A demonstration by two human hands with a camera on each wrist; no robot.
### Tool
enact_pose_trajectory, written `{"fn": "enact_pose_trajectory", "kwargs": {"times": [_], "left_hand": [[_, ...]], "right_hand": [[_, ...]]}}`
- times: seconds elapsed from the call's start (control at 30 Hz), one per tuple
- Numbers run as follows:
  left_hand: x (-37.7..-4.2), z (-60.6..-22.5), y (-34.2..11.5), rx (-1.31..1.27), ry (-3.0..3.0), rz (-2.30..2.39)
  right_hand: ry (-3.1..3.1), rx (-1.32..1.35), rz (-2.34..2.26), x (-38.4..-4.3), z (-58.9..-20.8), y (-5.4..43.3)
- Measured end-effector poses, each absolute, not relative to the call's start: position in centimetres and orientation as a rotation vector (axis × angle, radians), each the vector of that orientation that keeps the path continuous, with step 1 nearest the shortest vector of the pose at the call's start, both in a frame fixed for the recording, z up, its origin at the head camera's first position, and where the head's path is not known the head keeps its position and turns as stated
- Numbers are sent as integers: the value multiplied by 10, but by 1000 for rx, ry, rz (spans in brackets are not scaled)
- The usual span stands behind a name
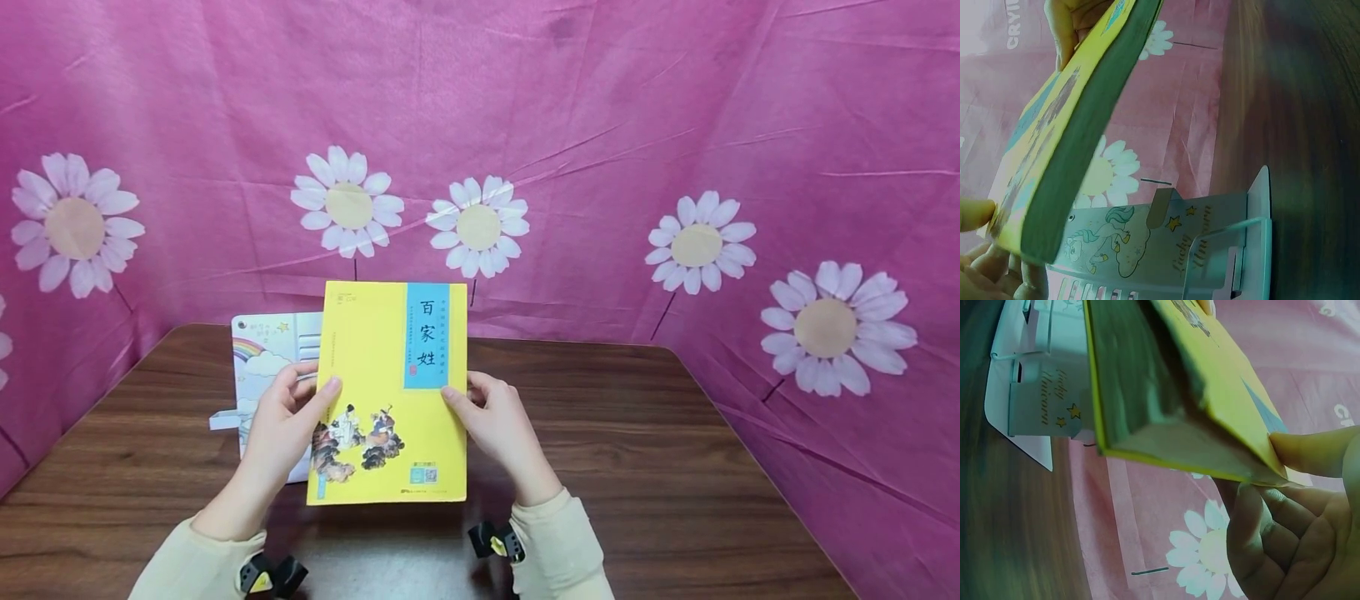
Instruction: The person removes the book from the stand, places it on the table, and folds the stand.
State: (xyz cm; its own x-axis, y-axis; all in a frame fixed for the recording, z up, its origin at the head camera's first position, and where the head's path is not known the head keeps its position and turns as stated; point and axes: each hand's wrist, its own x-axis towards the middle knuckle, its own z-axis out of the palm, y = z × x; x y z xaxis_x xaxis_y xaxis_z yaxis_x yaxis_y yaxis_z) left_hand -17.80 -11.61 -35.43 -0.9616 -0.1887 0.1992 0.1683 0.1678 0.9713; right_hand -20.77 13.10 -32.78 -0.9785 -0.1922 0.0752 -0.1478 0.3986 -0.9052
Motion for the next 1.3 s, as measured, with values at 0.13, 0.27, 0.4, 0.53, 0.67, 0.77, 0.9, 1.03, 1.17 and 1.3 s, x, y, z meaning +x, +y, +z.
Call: {"fn": "enact_pose_trajectory", "kwargs": {"times": [0.13, 0.27, 0.4, 0.53, 0.67, 0.77, 0.9, 1.03, 1.17, 1.3], "left_hand": [[-179, -356, -116, -70, -2209, -1869], [-180, -358, -117, -150, -2220, -1901], [-180, -361, -118, -207, -2250, -1880], [-180, -363, -118, -258, -2269, -1859], [-180, -366, -114, -282, -2273, -1844], [-181, -366, -110, -241, -2280, -1829], [-179, -367, -106, -154, -2287, -1800], [-180, -366, -102, -110, -2273, -1788], [-182, -365, -99, -92, -2215, -1811], [-180, -366, -95, -67, -2136, -1818]], "right_hand": [[2517, -264, -1729, -209, -328, 134], [2443, -250, -1777, -210, -328, 138], [2461, -275, -1768, -212, -327, 141], [2513, -289, -1740, -212, -327, 144], [2578, -286, -1706, -213, -326, 146], [2616, -285, -1682, -214, -326, 148], [2626, -291, -1672, -214, -326, 148], [2592, -282, -1755, -214, -325, 148], [2561, -261, -1850, -214, -324, 150], [2561, -258, -1856, -214, -323, 152]]}}
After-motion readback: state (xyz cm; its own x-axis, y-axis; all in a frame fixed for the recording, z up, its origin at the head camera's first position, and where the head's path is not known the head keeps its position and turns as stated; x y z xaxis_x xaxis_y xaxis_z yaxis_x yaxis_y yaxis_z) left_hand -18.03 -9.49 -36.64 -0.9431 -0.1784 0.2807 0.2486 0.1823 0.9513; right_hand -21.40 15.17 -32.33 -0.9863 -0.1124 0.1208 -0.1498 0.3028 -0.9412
